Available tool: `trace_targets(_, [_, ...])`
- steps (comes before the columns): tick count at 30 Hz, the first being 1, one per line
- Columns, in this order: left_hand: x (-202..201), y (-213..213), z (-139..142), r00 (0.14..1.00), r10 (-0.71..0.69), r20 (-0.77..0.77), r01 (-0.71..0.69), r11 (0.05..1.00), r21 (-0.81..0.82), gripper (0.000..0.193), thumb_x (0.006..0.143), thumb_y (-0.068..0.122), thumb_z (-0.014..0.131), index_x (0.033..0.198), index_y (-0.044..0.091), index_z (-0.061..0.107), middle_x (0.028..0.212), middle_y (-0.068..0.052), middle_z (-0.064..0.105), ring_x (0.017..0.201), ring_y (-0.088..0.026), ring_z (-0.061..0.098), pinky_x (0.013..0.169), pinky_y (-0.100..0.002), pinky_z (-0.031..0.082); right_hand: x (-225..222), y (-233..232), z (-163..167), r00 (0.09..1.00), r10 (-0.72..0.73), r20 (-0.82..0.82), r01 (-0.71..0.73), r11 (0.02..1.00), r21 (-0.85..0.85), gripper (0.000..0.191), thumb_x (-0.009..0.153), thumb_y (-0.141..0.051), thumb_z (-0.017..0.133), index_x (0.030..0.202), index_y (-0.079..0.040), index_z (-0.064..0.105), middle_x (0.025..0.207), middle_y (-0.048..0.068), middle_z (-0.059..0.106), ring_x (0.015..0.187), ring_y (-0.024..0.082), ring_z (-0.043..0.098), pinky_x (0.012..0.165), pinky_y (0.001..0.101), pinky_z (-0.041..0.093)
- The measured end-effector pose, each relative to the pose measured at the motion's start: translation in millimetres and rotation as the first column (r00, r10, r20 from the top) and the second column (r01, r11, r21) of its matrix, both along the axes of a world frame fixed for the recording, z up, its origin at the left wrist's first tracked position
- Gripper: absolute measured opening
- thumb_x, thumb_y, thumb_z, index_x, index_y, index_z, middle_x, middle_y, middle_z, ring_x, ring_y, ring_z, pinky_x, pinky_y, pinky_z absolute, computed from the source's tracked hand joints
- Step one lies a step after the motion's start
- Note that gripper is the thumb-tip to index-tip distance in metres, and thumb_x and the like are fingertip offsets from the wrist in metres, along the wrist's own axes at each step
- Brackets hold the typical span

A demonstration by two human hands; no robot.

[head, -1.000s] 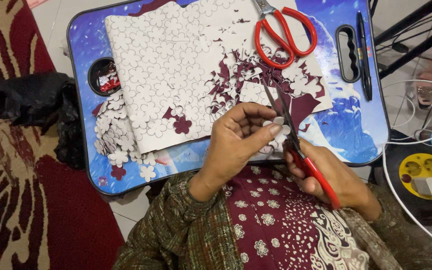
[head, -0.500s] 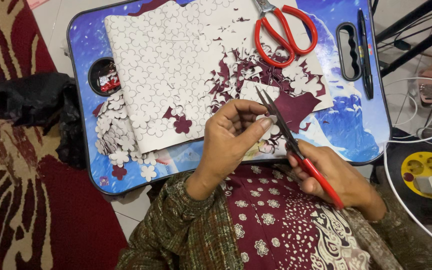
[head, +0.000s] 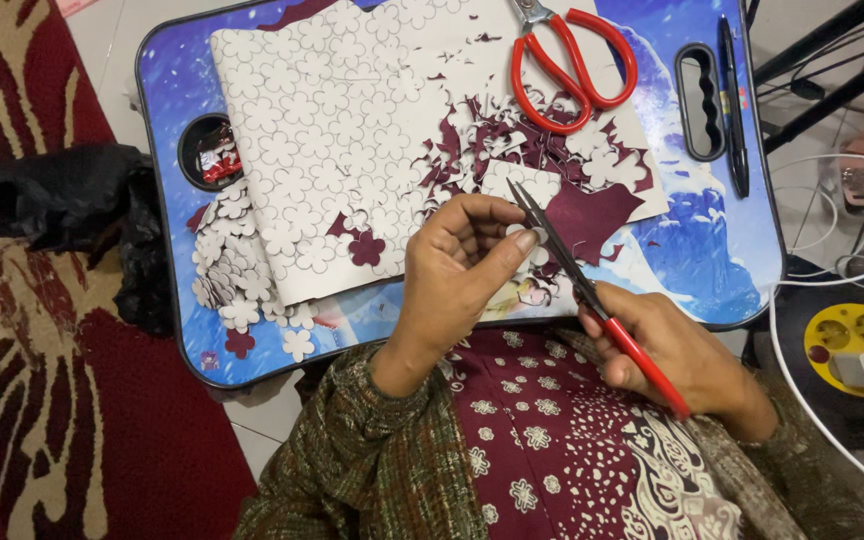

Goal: The person sits on the floor with a tray on their lap and cuts small flower shapes out of white paper using red-handled scissors, adding the cut flowers to a pile of finished pieces while scraps accumulate on the tray.

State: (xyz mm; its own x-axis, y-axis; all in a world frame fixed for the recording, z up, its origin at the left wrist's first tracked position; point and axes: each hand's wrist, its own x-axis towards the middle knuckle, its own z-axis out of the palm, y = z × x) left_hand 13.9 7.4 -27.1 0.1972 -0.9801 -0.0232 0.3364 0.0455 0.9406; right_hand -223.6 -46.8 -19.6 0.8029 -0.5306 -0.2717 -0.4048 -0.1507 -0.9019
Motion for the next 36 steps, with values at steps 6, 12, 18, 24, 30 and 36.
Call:
trace_targets(6, [1, 1, 1, 1.0, 0.021, 0.014, -0.021, 1.0, 0.016, 0.019, 0.098, 0.002, 0.073, 0.115, -0.001, 0.065, 0.105, -0.007, 0.072, 0.095, -0.009, 0.067, 0.085, -0.022, 0.059, -3, -1, -3, 1.0, -0.008, -0.029, 0.009, 0.999, 0.048, 0.086, 0.065, -0.096, 0.049, 0.083, -0.012, 0.051, 0.059, -0.002, 0.052, 0.053, 0.012, 0.053, 0.048, 0.032, 0.044])
trace_targets(12, [5, 0, -1, 0.998, 0.035, 0.049, -0.035, 0.999, -0.004, 0.019, 0.098, 0.002, 0.073, 0.115, -0.001, 0.066, 0.104, -0.007, 0.072, 0.093, -0.009, 0.067, 0.084, -0.022, 0.059, -7, 0, -12, 1.0, -0.03, -0.007, 0.03, 0.999, 0.043, 0.082, 0.071, -0.093, 0.051, 0.084, -0.012, 0.053, 0.062, -0.003, 0.05, 0.055, 0.011, 0.05, 0.048, 0.0311, 0.042])
trace_targets(18, [13, 3, -6, 0.996, 0.083, 0.025, -0.083, 0.996, -0.024, 0.018, 0.099, 0.002, 0.072, 0.116, 0.0, 0.066, 0.104, -0.007, 0.072, 0.093, -0.009, 0.067, 0.084, -0.022, 0.058, -14, -2, -16, 0.981, -0.162, 0.111, 0.121, 0.944, 0.306, 0.076, 0.079, -0.082, 0.057, 0.094, -0.008, 0.051, 0.063, -0.003, 0.052, 0.047, 0.008, 0.053, 0.042, 0.0244, 0.046])
trace_targets(24, [54, 18, 11, 0.903, 0.383, 0.193, -0.371, 0.924, -0.096, 0.022, 0.101, 0.0, 0.07, 0.122, 0.0, 0.064, 0.11, -0.009, 0.069, 0.099, -0.012, 0.067, 0.088, -0.023, 0.057, -25, -12, -32, 0.959, -0.177, 0.22, 0.044, 0.863, 0.502, 0.08, 0.08, -0.082, 0.059, 0.1, -0.005, 0.052, 0.063, -0.003, 0.047, 0.048, 0.007, 0.046, 0.043, 0.0219, 0.039])
trace_targets(30, [46, 66, 40, 0.734, 0.418, 0.536, -0.384, 0.905, -0.18, 0.018, 0.099, 0.003, 0.069, 0.114, -0.001, 0.061, 0.116, -0.013, 0.067, 0.111, -0.022, 0.068, 0.104, -0.033, 0.059, -57, -18, -67, 0.945, -0.282, 0.166, 0.108, 0.747, 0.655, 0.098, 0.067, -0.093, 0.06, 0.102, -0.002, 0.057, 0.063, -0.001, 0.05, 0.049, 0.009, 0.048, 0.043, 0.0216, 0.037])
trace_targets(36, [1, 107, 54, 0.682, -0.7, -0.213, 0.536, 0.677, -0.505, 0.019, 0.097, 0.01, 0.069, 0.114, 0.004, 0.062, 0.109, -0.008, 0.071, 0.09, -0.018, 0.071, 0.074, -0.031, 0.066, -87, -41, -111, 0.954, -0.176, 0.244, -0.075, 0.645, 0.76, 0.112, 0.058, -0.098, 0.059, 0.105, 0.004, 0.05, 0.07, 0.003, 0.049, 0.047, 0.011, 0.047, 0.043, 0.0218, 0.038])
